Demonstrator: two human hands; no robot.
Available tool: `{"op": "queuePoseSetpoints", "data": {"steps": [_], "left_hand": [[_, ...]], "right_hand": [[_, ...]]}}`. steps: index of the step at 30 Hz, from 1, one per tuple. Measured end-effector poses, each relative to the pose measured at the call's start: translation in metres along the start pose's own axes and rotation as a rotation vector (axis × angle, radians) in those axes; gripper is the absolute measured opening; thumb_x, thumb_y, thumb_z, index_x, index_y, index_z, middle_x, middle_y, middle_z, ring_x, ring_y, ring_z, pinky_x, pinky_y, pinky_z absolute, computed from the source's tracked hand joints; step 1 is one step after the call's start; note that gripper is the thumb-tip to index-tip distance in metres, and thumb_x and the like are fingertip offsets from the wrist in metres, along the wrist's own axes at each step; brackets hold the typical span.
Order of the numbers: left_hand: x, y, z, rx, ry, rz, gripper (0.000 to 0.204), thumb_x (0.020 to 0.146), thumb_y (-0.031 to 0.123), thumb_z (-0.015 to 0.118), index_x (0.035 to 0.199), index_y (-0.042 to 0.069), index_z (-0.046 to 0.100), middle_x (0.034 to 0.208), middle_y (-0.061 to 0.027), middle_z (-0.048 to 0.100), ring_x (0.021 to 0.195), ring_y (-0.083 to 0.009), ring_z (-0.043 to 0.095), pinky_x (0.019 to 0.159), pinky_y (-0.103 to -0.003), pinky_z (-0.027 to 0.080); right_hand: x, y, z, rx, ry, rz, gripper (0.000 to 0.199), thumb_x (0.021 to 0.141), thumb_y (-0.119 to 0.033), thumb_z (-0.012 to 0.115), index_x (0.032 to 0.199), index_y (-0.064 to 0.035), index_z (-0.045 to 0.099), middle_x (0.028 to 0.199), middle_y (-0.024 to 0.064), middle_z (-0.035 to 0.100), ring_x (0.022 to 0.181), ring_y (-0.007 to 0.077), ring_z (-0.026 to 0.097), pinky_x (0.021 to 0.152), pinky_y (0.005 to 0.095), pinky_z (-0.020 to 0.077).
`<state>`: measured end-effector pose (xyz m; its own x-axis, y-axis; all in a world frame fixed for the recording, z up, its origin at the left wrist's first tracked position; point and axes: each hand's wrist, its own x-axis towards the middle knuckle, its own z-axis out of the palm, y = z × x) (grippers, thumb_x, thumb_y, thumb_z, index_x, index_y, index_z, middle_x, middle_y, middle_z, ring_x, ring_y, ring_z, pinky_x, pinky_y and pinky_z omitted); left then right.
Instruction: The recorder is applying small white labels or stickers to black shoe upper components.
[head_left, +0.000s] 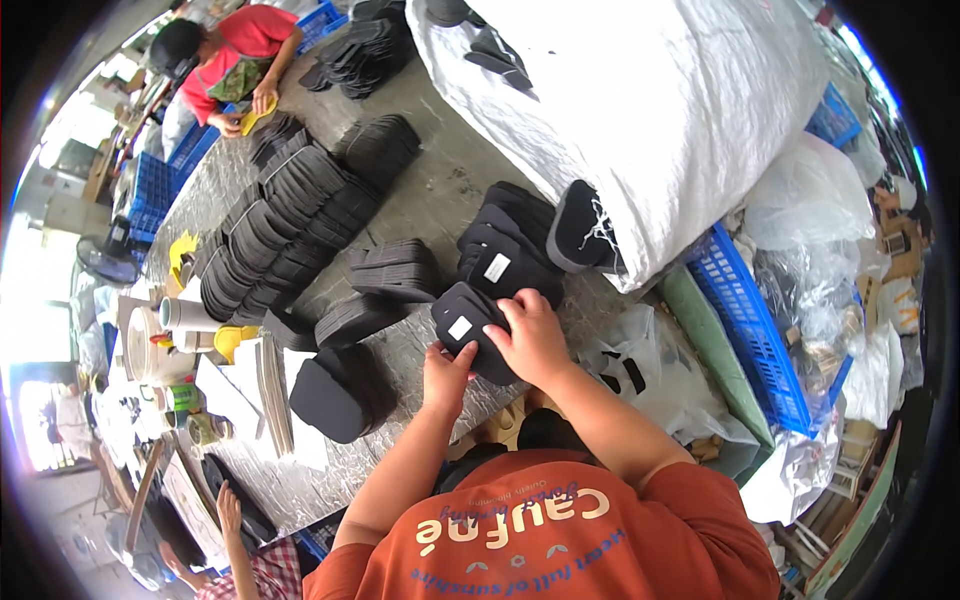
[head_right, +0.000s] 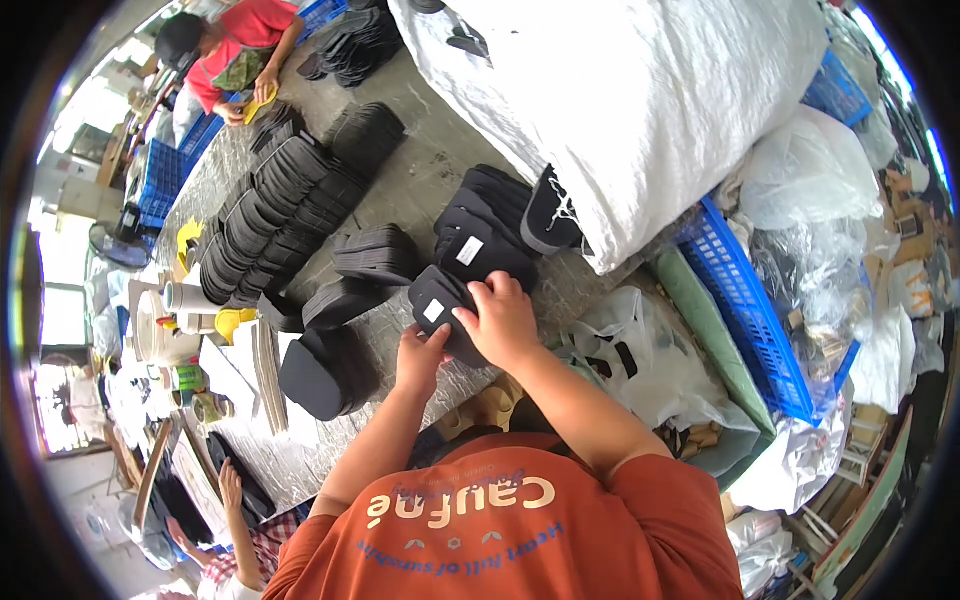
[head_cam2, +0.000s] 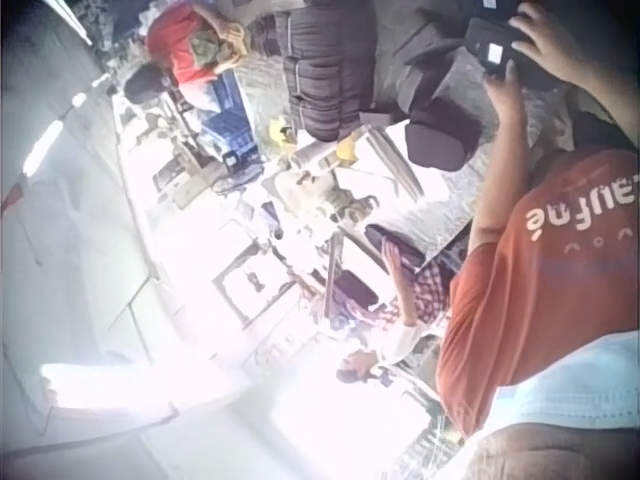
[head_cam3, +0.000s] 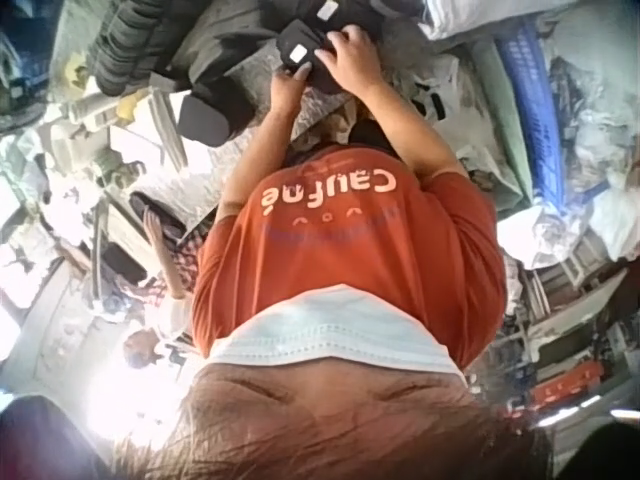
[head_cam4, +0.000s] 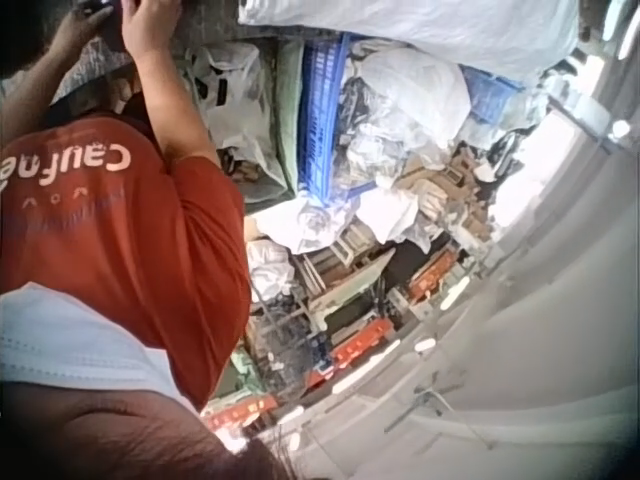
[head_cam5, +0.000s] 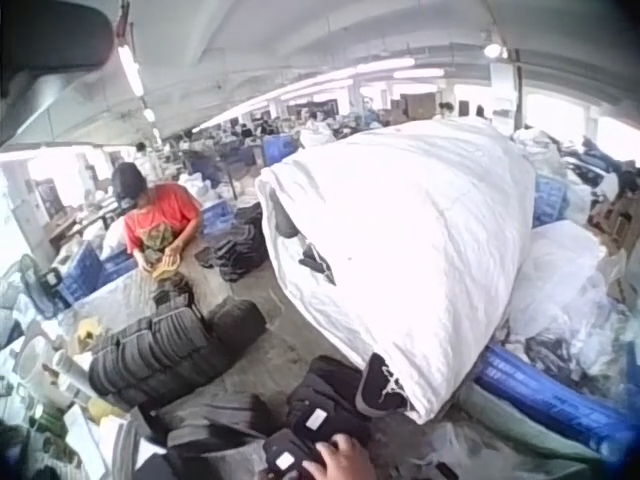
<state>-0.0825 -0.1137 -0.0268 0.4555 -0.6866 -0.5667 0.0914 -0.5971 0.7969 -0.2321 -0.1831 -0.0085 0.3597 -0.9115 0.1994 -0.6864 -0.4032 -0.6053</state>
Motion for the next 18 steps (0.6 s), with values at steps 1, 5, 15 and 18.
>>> {"op": "queuePoseSetpoints", "data": {"steps": [1,5,15,18], "left_hand": [[0.000,-0.002,0.000,-0.034,0.003,-0.014,0.062,0.084,0.016,0.071,0.127,-0.012,0.038,0.089,-0.0122,0.063,0.069,-0.0152,0.062,0.056,-0.027,0.051],[-0.009,-0.004,0.011,-0.286,0.007,-0.007,0.068,0.082,0.013,0.073,0.133,-0.009,0.032,0.108,-0.0146,0.059,0.091,-0.0183,0.060,0.070,-0.029,0.051],[-0.003,-0.012,0.008,-0.078,0.039,0.009,0.051,0.088,0.018,0.064,0.127,-0.007,0.042,0.103,-0.0112,0.061,0.087,-0.0182,0.061,0.068,-0.029,0.049],[-0.015,-0.009,-0.002,-0.704,-0.146,-0.111,0.056,0.101,0.043,0.036,0.129,-0.005,0.042,0.124,-0.0159,0.054,0.115,-0.0281,0.053,0.096,-0.042,0.044]], "right_hand": [[-0.001,0.007,-0.001,0.111,-0.034,-0.016,0.040,0.079,-0.026,0.070,0.111,-0.0080,0.056,0.109,0.0165,0.049,0.099,0.0369,0.048,0.085,0.0441,0.0415],[0.036,0.022,-0.012,-0.139,0.270,-0.049,0.057,0.076,-0.011,0.072,0.127,-0.0053,0.047,0.108,0.0170,0.051,0.101,0.0368,0.049,0.088,0.0458,0.0418],[0.057,0.031,-0.053,0.759,0.115,0.252,0.023,0.078,0.001,0.067,0.100,0.0010,0.060,0.087,0.0109,0.065,0.076,0.0190,0.063,0.070,0.0314,0.0498],[0.034,0.019,-0.045,0.668,-0.142,0.216,0.032,0.075,-0.005,0.073,0.103,0.0006,0.060,0.090,0.0118,0.063,0.080,0.0205,0.062,0.074,0.0332,0.0495]]}}
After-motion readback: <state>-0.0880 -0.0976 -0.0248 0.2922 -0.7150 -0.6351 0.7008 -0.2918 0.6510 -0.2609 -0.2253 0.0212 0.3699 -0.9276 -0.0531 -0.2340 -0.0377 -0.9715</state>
